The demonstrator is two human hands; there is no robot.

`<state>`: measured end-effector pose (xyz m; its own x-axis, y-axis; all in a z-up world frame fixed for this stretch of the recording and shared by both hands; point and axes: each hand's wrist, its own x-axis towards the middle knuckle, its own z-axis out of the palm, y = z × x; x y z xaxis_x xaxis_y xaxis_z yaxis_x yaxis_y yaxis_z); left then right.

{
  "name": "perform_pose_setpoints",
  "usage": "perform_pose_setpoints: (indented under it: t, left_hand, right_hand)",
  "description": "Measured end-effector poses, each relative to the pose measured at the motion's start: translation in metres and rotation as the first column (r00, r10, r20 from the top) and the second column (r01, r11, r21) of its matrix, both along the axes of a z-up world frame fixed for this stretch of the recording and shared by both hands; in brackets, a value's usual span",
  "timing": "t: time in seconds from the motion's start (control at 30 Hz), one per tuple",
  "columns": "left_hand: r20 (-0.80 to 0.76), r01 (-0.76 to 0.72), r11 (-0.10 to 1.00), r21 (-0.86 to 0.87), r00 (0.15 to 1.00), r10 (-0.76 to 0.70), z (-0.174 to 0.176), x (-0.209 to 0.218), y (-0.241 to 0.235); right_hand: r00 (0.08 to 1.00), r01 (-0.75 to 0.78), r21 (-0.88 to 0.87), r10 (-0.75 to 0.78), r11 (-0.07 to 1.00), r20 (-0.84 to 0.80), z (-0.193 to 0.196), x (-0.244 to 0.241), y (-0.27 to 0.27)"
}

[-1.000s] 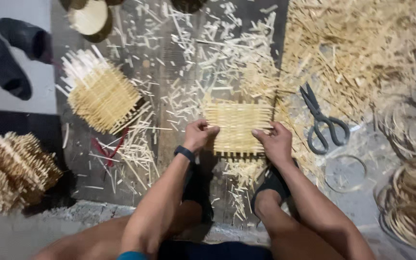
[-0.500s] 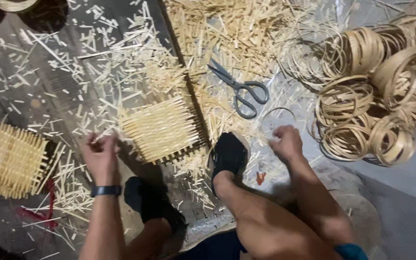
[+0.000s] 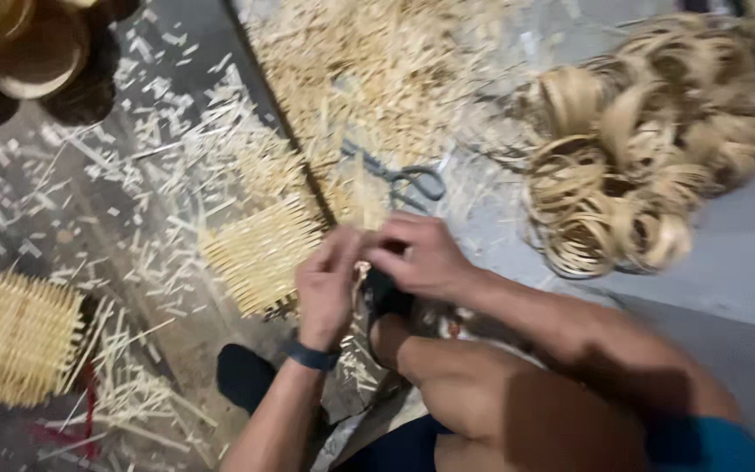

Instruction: The person weaves thin bamboo strips into small round bowls using a wooden mold. They place a bamboo ring over the woven base, tuck the edges, and trim excess strips with shears. Finished bowls are stacked nearby.

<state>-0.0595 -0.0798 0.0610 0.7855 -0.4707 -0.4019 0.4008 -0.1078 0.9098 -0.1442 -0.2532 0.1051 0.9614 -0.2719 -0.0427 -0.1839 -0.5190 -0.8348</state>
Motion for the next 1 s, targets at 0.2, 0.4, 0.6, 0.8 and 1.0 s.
perform_pose_setpoints:
  t: [0.2,0.4,0.6,0.8,1.0]
  left_hand:
    - [-0.342,-0.088,0.891,-0.445,0.937,-0.078,0.047,0.027,0.037]
    - [-0.464,-0.009,0.931,-0.364,0.868,-0.174,0.078,0.054,0.082]
    - [-0.573,0.078,0.996,0.031,0.818,-0.046,0.074,0.068,0.092]
    - [-0.663,-0.093,0.993,-0.067,0.748,0.025,0.043,0.056,0.095]
    - [-0.592,-0.211,0.976,-0.053,0.794,0.14,0.011,0.072,0.099]
  right_hand:
    - [0.812,-0.127,-0.655,0.457,0.745,0.362,0.079,0.044,0.011]
    - [0.779,-0.42,-0.406,0.552,0.812,0.297,0.061,0.072,0.053]
    - [0.718,-0.369,-0.527,0.595,0.766,0.361,0.027,0.079,0.105]
    - [0.754,-0.33,-0.553,0.566,0.765,0.334,0.008,0.081,0.12]
    - [0.973,-0.207,0.13,0.191,0.97,0.129,-0.019,0.101,0.103]
